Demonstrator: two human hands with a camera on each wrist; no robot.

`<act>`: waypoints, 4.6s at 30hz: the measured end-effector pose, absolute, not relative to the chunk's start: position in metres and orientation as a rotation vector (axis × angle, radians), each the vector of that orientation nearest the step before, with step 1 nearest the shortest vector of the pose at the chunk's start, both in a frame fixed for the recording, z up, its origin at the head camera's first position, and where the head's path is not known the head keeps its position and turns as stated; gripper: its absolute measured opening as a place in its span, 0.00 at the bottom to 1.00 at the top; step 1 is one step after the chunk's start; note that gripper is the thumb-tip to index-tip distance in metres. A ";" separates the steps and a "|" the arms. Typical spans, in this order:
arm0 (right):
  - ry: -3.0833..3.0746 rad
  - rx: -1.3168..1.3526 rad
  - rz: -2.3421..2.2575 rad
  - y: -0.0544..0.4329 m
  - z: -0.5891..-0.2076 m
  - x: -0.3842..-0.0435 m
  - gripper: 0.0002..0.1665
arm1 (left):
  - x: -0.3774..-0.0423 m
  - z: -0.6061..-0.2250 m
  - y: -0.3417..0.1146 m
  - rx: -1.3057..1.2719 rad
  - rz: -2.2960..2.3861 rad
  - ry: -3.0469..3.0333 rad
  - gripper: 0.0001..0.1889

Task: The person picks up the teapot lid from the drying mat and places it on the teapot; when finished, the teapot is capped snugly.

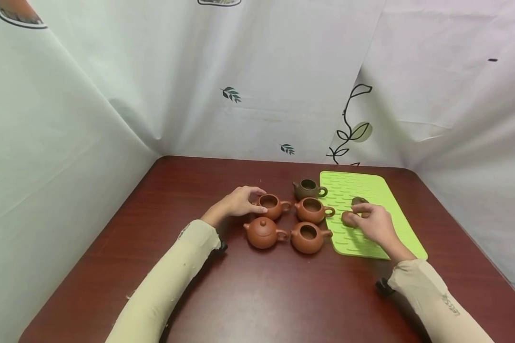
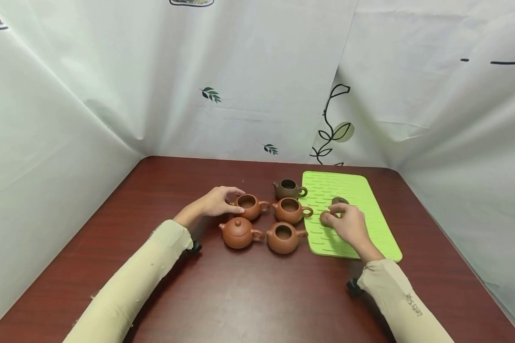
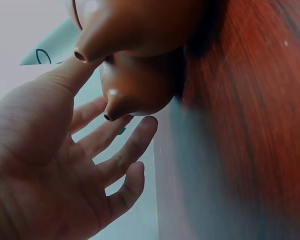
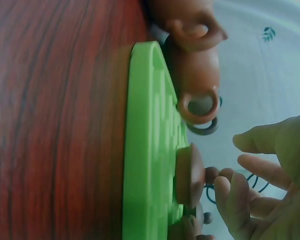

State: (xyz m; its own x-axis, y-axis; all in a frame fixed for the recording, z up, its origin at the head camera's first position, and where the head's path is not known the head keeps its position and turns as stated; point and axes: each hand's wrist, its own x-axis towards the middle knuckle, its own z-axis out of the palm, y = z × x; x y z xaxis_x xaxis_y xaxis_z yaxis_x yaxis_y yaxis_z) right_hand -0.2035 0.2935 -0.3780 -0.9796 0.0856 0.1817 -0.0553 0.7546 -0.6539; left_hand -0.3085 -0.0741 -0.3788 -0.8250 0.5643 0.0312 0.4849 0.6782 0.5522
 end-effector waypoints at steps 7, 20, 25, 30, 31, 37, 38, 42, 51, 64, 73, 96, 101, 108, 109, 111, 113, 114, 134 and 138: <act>-2.788 -0.061 0.975 0.297 -0.382 -0.210 0.23 | -0.309 -0.380 -0.073 0.851 0.847 2.750 0.31; -2.776 -0.007 0.890 0.302 -0.390 -0.217 0.14 | -0.310 -0.379 -0.071 0.817 0.869 2.756 0.31; -2.775 -0.021 0.894 0.301 -0.393 -0.218 0.14 | -0.309 -0.380 -0.072 0.808 0.876 2.755 0.31; -2.753 -0.058 0.923 0.301 -0.393 -0.218 0.13 | -0.309 -0.380 -0.072 0.800 0.890 2.757 0.30; -2.744 -0.062 0.929 0.301 -0.392 -0.218 0.13 | -0.309 -0.380 -0.072 0.800 0.891 2.759 0.30; -2.702 -0.058 0.912 0.300 -0.391 -0.217 0.13 | -0.311 -0.380 -0.072 0.781 0.890 2.752 0.31; -2.696 -0.055 0.907 0.299 -0.390 -0.217 0.13 | -0.311 -0.380 -0.072 0.777 0.889 2.750 0.31; -2.672 -0.046 0.897 0.295 -0.386 -0.215 0.14 | -0.311 -0.383 -0.072 0.771 0.885 2.753 0.31; -2.581 -0.008 0.937 0.276 -0.375 -0.215 0.12 | -0.309 -0.383 -0.072 0.766 0.870 2.766 0.30; -2.607 -0.031 0.998 0.253 -0.358 -0.215 0.12 | -0.308 -0.382 -0.071 0.767 0.887 2.759 0.30; -2.571 0.077 1.052 0.236 -0.352 -0.220 0.09 | -0.306 -0.380 -0.071 0.761 0.898 2.759 0.30; -2.539 0.153 1.096 0.200 -0.349 -0.230 0.09 | -0.308 -0.381 -0.069 0.757 0.888 2.764 0.29; -2.544 0.161 1.130 0.194 -0.349 -0.233 0.09 | -0.308 -0.383 -0.069 0.759 0.888 2.767 0.30; -2.542 0.161 1.163 0.187 -0.348 -0.237 0.08 | -0.308 -0.383 -0.070 0.759 0.896 2.764 0.30; -2.542 0.161 1.168 0.186 -0.348 -0.238 0.08 | -0.308 -0.383 -0.071 0.758 0.898 2.763 0.30; -2.538 0.165 1.184 0.185 -0.348 -0.239 0.08 | -0.308 -0.384 -0.071 0.751 0.897 2.763 0.30; -2.532 0.174 1.211 0.183 -0.348 -0.240 0.08 | -0.309 -0.384 -0.071 0.743 0.893 2.764 0.30; -2.530 0.179 1.224 0.182 -0.347 -0.241 0.08 | -0.309 -0.384 -0.071 0.742 0.891 2.765 0.30; -2.502 0.214 1.341 0.160 -0.351 -0.250 0.08 | -0.310 -0.385 -0.072 0.774 0.903 2.767 0.30; -2.533 0.231 1.292 0.154 -0.352 -0.252 0.08 | -0.309 -0.385 -0.072 0.766 0.904 2.759 0.30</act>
